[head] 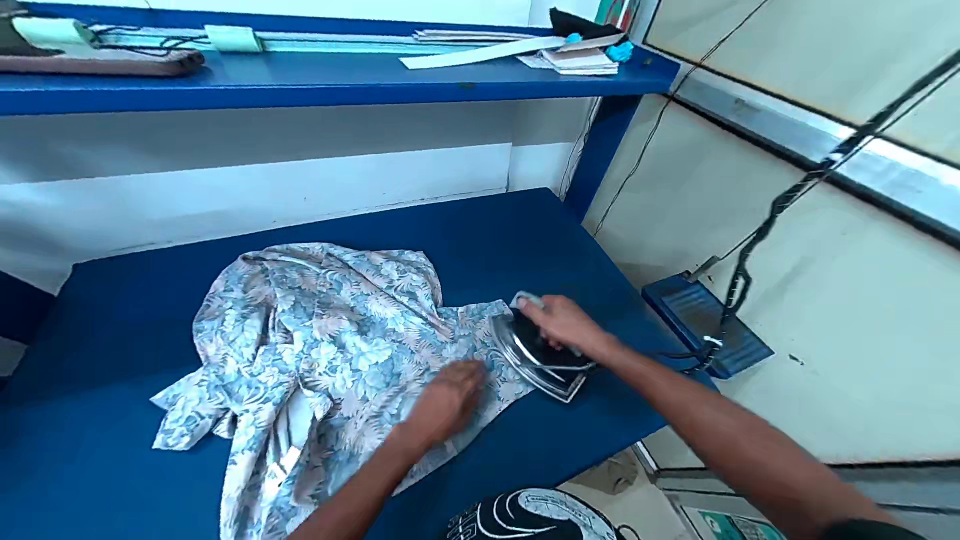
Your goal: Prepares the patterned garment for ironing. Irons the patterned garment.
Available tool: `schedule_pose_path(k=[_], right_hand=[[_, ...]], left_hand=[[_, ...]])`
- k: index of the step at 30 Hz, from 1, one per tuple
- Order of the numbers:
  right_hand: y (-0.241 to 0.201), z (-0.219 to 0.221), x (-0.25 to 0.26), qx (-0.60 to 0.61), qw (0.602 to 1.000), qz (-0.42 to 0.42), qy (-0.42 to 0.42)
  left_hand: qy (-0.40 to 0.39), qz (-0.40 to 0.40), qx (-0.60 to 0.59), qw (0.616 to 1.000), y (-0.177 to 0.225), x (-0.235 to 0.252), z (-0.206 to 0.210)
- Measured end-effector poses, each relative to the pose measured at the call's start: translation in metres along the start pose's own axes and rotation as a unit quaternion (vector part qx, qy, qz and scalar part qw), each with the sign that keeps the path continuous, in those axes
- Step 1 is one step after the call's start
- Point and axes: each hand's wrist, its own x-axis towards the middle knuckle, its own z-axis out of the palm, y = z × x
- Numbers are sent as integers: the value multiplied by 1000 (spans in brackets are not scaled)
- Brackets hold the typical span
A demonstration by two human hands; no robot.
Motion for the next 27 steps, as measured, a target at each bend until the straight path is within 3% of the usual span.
schedule_pose_path(k=[3,6,11,13,16,19,21,24,26,27], right_hand=[[-15,37,26,-103,994,-35,-10],[-33,46,59,-117,992,-46,4],[-82,50,124,-97,993,-69,19],[-82,46,121,-86,994,-72,11],[-50,37,76,-77,996,-47,16],[-6,23,43,-77,996,-2,36],[5,16,44,-48,999,-8,0],[-12,19,65,-54,992,-88,-78],[-32,34,81,-68,989,-108,-75],[-41,41,90,-61,991,-105,-58]], left_hand=[[-68,29,-7,997,10,-24,25],[-55,48,28,997,7,-59,57],[-29,79,49,995,-1,-67,60],[-35,95,48,994,0,-73,60],[-45,111,52,991,1,-88,61],[35,122,-68,990,-3,-87,64],[98,113,-113,982,-1,-72,52],[199,63,-51,977,-4,-34,31],[187,-11,-3,982,-8,-24,37],[139,-53,30,988,-11,-29,46]])
